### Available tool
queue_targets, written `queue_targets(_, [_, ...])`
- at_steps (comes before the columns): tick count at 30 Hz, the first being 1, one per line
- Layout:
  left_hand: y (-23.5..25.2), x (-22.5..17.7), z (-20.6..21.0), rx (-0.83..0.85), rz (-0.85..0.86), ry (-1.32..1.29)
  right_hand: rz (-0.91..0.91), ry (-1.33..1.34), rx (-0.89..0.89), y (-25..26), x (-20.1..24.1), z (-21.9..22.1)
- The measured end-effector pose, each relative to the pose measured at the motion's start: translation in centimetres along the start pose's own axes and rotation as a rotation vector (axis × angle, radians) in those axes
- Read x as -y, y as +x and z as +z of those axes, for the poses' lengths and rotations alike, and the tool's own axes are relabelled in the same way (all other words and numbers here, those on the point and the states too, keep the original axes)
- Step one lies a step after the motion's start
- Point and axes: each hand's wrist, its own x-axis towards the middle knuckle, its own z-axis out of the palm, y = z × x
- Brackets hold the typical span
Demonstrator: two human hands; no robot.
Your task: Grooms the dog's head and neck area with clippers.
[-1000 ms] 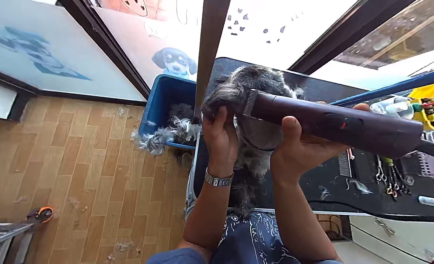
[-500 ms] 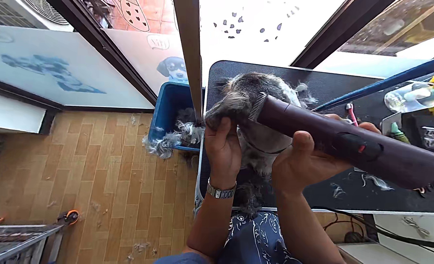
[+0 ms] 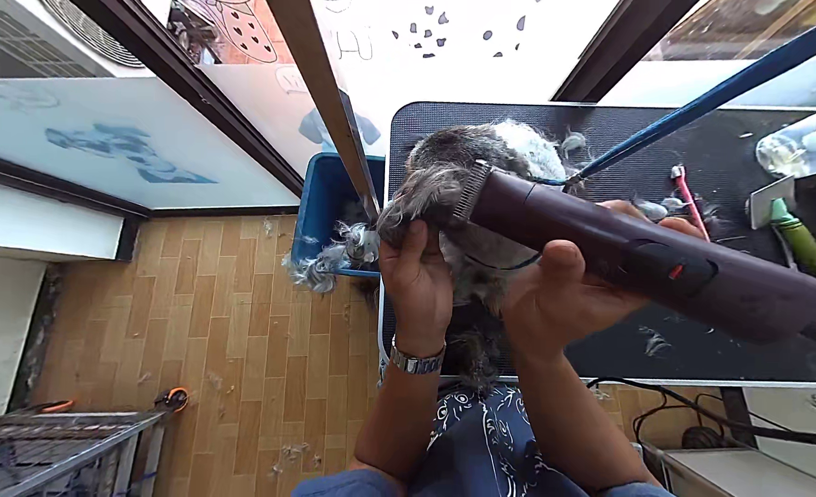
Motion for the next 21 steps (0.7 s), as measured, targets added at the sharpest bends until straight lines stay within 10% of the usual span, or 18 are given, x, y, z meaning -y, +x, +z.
queue_targets(21, [-1.6, 0.0, -0.5, 0.05, 0.031, -0.005, 0.131, 0.084, -0.006, -1.9, 0.3, -0.2])
